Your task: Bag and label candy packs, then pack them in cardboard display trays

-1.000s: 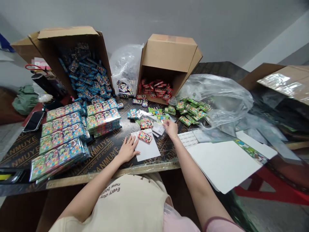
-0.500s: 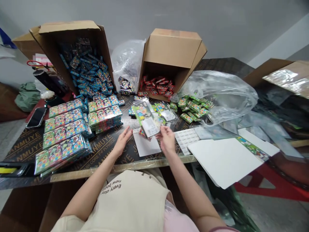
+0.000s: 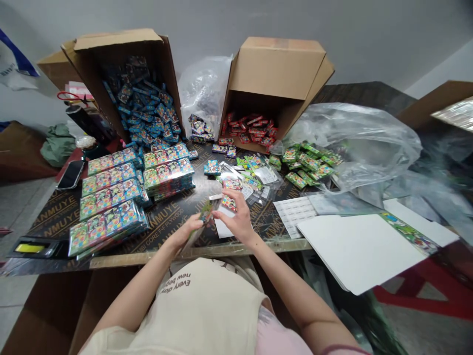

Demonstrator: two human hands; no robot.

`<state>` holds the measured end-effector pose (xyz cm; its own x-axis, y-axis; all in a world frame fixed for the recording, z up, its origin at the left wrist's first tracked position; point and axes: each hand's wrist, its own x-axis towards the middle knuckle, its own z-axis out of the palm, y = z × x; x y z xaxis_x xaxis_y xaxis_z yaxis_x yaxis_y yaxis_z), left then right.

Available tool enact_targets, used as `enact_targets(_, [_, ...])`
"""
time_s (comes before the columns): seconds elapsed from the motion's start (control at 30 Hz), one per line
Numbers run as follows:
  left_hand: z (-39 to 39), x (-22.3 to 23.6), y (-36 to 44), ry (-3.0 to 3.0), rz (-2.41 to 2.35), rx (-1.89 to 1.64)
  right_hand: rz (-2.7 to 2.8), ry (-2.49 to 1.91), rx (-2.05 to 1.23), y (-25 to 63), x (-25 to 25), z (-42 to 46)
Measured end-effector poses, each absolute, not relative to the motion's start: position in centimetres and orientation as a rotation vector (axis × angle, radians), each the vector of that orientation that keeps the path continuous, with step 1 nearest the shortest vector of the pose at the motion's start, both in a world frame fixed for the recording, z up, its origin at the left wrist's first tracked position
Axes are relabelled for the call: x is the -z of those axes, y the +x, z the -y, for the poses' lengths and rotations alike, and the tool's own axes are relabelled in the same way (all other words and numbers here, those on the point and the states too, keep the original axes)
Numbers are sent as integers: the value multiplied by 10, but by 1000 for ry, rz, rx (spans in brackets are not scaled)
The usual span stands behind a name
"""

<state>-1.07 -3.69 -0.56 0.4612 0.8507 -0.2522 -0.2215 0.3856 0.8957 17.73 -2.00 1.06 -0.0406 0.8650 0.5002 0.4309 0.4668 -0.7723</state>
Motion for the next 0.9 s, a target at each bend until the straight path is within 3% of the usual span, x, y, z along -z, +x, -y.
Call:
enact_targets(0.27, [46,7,-16,1073,-691,-643,1709,-1155,-391,183,-22,32])
enact_targets(0.53, [51,-3,-12,1103,-696,-601,1622,-1037,-549,185,-21,38])
enact_targets(0.9, [51,-14,-15,1054,-733,-696,2285,-817,-857,191,-33,22])
